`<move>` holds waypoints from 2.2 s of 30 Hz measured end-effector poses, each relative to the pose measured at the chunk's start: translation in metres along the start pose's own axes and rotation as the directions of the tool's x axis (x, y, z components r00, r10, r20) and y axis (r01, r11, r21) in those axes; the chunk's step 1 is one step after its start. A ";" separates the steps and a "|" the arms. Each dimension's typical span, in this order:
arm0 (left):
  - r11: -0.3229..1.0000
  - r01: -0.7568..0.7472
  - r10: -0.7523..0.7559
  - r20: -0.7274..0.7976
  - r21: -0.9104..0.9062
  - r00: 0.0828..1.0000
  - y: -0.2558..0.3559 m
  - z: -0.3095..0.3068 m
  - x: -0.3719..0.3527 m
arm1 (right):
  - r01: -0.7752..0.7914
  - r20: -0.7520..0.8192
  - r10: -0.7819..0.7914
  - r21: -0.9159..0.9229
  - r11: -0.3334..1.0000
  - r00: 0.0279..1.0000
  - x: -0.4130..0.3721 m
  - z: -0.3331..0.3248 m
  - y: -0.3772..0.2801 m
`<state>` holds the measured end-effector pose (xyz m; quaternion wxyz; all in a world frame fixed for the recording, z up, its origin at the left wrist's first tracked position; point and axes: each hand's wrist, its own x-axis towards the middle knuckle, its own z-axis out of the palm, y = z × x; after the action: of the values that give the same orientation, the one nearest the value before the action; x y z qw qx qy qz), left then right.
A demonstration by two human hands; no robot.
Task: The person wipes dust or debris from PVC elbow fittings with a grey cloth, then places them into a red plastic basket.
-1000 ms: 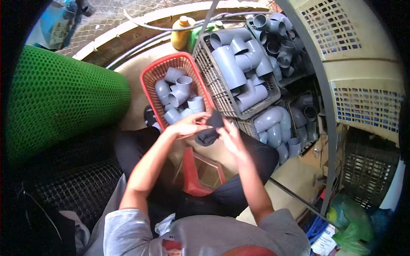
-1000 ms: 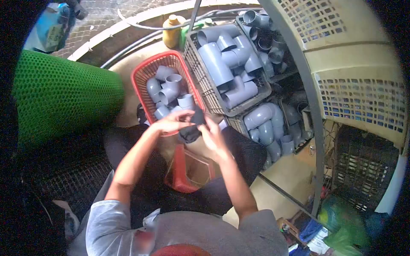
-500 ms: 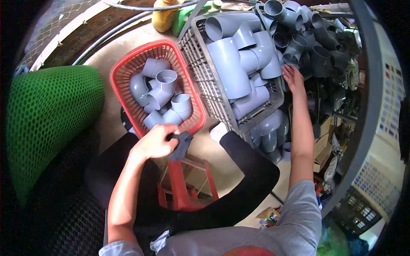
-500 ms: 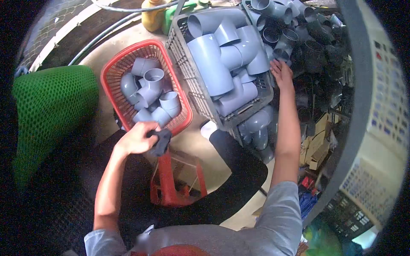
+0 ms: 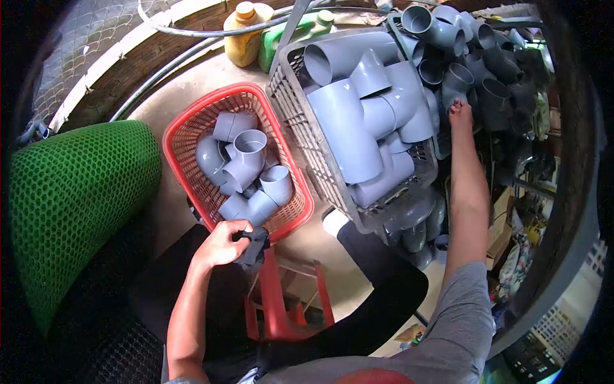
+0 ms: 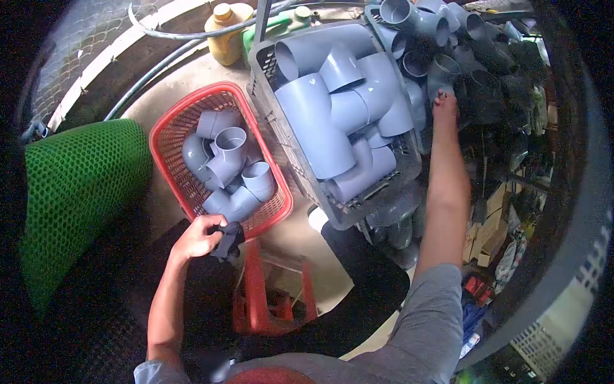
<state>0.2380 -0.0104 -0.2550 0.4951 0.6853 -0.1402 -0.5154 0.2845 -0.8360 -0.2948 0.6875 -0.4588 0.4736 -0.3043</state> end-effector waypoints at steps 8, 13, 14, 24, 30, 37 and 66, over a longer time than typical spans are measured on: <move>0.855 -0.255 0.208 -0.153 -0.451 0.966 -0.019 0.002 0.015 | 0.125 0.168 -0.151 0.154 0.980 0.974 -0.264 -0.028 -0.022; 0.588 -0.183 0.141 -0.123 -0.788 0.982 0.013 0.034 0.012 | -0.193 0.241 0.150 0.169 0.966 0.959 -0.502 -0.008 -0.036; 0.520 -0.267 0.175 -0.205 -0.812 0.963 0.044 0.048 -0.007 | -0.231 0.274 0.179 0.172 0.957 0.945 -0.537 -0.014 -0.030; 0.437 -0.486 0.149 -0.472 -0.757 0.869 0.099 0.160 -0.108 | -0.649 0.614 0.469 0.094 0.755 0.635 -0.783 -0.049 0.003; 0.813 -0.455 0.265 -0.465 -0.363 0.844 0.103 0.205 -0.195 | -0.386 0.606 0.273 0.062 0.921 0.748 -0.823 -0.047 0.000; 0.432 -0.303 0.098 -0.290 -0.849 0.952 0.167 0.226 -0.263 | 0.592 0.612 -0.382 -0.180 0.785 0.692 -0.867 -0.038 0.000; 0.625 -0.732 0.316 -0.770 -0.270 0.554 0.188 0.176 -0.276 | 0.681 0.845 -0.351 -0.021 0.732 0.404 -0.865 -0.071 -0.042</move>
<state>0.0307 0.0011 0.0607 0.8261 0.5589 -0.0059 -0.0724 -0.0972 -0.1391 0.0562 0.5917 -0.7872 -0.0077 -0.1737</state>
